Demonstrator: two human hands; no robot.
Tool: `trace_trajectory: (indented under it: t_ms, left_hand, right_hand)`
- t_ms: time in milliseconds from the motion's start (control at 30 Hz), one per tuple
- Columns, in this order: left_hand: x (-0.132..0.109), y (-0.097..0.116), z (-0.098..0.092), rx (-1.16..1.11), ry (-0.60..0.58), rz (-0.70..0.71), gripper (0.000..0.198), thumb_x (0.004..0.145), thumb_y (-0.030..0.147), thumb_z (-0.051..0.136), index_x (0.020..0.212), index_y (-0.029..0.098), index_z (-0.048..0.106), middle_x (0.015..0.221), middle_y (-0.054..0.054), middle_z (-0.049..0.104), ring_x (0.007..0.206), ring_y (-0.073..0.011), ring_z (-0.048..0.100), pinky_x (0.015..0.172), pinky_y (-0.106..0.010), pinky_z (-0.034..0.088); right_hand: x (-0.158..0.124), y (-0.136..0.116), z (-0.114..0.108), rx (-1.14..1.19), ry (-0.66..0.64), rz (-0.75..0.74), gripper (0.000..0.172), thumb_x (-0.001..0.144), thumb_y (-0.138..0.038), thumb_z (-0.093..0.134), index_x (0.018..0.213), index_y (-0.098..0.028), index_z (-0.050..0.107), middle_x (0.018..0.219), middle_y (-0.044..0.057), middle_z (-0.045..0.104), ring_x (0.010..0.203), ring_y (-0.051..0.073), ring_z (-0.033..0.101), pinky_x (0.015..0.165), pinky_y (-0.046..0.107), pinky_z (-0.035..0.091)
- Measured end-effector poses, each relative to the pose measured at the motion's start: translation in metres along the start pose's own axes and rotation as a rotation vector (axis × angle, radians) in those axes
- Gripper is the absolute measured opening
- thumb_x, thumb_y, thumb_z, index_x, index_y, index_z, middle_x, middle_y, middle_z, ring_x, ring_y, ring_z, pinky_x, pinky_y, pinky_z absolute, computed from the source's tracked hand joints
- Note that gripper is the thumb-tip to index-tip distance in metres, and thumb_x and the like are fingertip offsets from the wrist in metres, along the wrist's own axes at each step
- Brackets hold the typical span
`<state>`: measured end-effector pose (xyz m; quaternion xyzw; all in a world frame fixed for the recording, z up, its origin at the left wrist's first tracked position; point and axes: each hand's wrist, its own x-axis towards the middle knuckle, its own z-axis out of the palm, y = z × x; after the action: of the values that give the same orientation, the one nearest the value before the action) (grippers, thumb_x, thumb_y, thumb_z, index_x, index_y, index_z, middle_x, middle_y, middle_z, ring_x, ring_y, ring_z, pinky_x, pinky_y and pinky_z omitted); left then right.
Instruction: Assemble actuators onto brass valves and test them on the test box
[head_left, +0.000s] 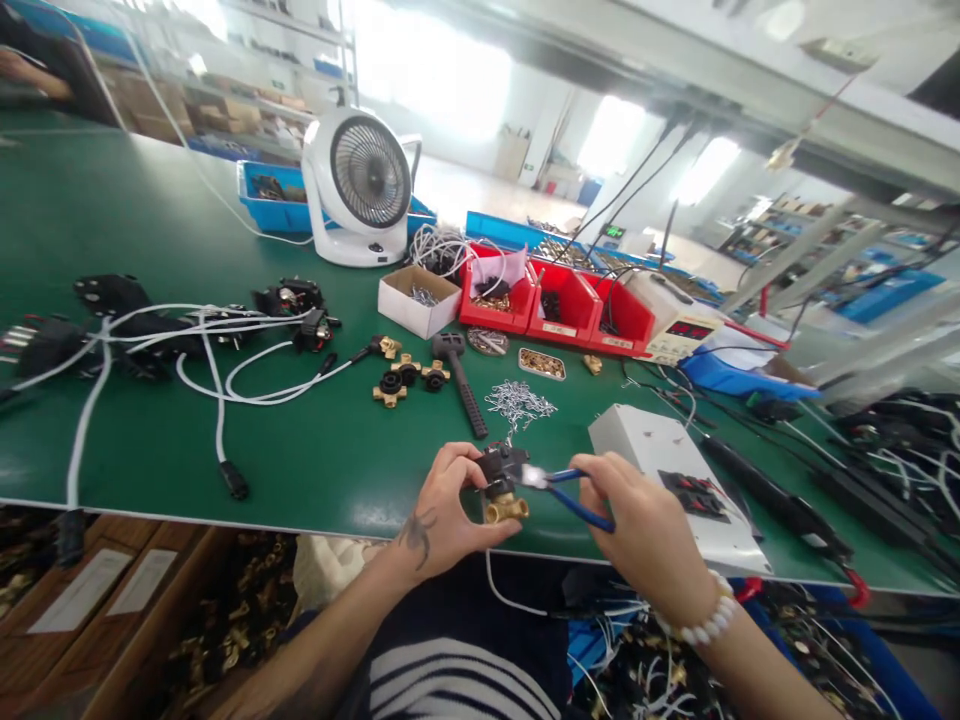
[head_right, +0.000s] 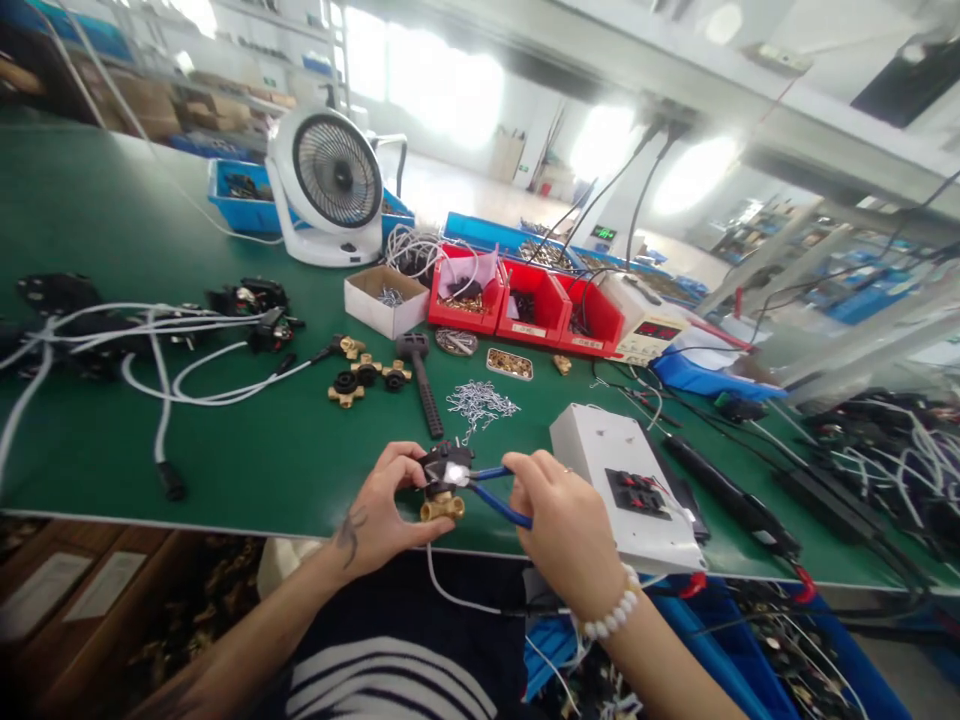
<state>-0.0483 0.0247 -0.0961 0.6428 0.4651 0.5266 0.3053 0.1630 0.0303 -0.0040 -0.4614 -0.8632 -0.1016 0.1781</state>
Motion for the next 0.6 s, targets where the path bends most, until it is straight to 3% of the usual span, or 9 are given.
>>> trace_trajectory:
  t_ms: [67,100,200,267,400,433,467,600]
  left_hand:
    - [0.0006,-0.0002,0.0003,0.008,0.0,0.003,0.043,0.058,0.023,0.09,0.079,0.02,0.053,0.11,-0.008,0.057,0.106,-0.0254,0.06,0.092,-0.043,0.055]
    - [0.0007,-0.0001,0.0003,0.008,-0.002,0.0,0.043,0.058,0.023,0.09,0.079,0.02,0.053,0.11,-0.008,0.057,0.106,-0.0255,0.059,0.093,-0.044,0.054]
    - [0.0005,0.0007,-0.0004,-0.008,-0.016,-0.013,0.043,0.059,0.025,0.09,0.08,0.02,0.053,0.111,-0.009,0.056,0.109,-0.0266,0.058,0.097,-0.047,0.052]
    - [0.0002,0.0008,-0.0009,-0.026,-0.024,-0.025,0.043,0.06,0.026,0.09,0.08,0.02,0.053,0.112,-0.009,0.056,0.11,-0.027,0.058,0.099,-0.048,0.051]
    - [-0.0004,-0.0004,-0.0012,-0.042,-0.027,-0.045,0.041,0.063,0.029,0.088,0.081,0.02,0.053,0.114,-0.009,0.055,0.109,-0.0261,0.058,0.097,-0.047,0.052]
    - [-0.0004,-0.0007,-0.0011,-0.043,-0.027,-0.047,0.041,0.063,0.029,0.088,0.081,0.02,0.053,0.114,-0.009,0.055,0.109,-0.0259,0.058,0.096,-0.046,0.053]
    - [-0.0004,-0.0008,-0.0011,-0.043,-0.027,-0.049,0.041,0.062,0.029,0.088,0.081,0.02,0.053,0.114,-0.009,0.054,0.108,-0.0258,0.058,0.095,-0.046,0.053]
    - [-0.0006,-0.0009,-0.0008,-0.044,-0.022,-0.048,0.042,0.062,0.03,0.088,0.081,0.02,0.052,0.114,-0.009,0.054,0.109,-0.0266,0.058,0.096,-0.047,0.052]
  right_hand:
    - [0.001,0.0008,-0.0027,0.093,0.169,0.03,0.023,0.085,-0.008,0.049,0.103,-0.02,0.055,0.078,0.002,0.061,0.061,0.016,0.058,0.058,0.026,0.043]
    - [0.0012,0.0007,-0.0029,0.081,0.17,0.031,0.023,0.084,-0.007,0.049,0.102,-0.02,0.055,0.077,0.002,0.061,0.06,0.016,0.058,0.057,0.026,0.042]
    - [0.0018,-0.0002,-0.0008,-0.11,-0.083,-0.031,0.03,0.074,0.0,0.049,0.094,-0.019,0.06,0.071,0.002,0.06,0.055,0.017,0.054,0.053,0.028,0.036]
    - [0.0026,-0.0006,-0.0009,-0.127,-0.143,-0.059,0.031,0.074,0.001,0.049,0.095,-0.019,0.061,0.071,0.002,0.06,0.056,0.017,0.055,0.053,0.028,0.036]
    - [0.0032,-0.0008,-0.0043,0.115,0.208,0.013,0.021,0.087,-0.007,0.05,0.103,-0.02,0.055,0.076,0.001,0.058,0.061,0.015,0.056,0.059,0.025,0.043]
    - [0.0028,-0.0007,-0.0036,0.124,0.245,0.026,0.02,0.087,-0.008,0.05,0.102,-0.02,0.055,0.077,0.001,0.058,0.061,0.015,0.055,0.059,0.025,0.043]
    - [0.0022,-0.0005,-0.0019,0.09,0.217,0.024,0.021,0.085,-0.007,0.05,0.1,-0.02,0.056,0.077,0.001,0.058,0.06,0.015,0.055,0.058,0.026,0.042]
    - [0.0009,0.0011,0.0054,-0.129,-0.14,-0.049,0.031,0.074,0.001,0.048,0.095,-0.019,0.061,0.072,0.003,0.06,0.057,0.017,0.054,0.053,0.029,0.035]
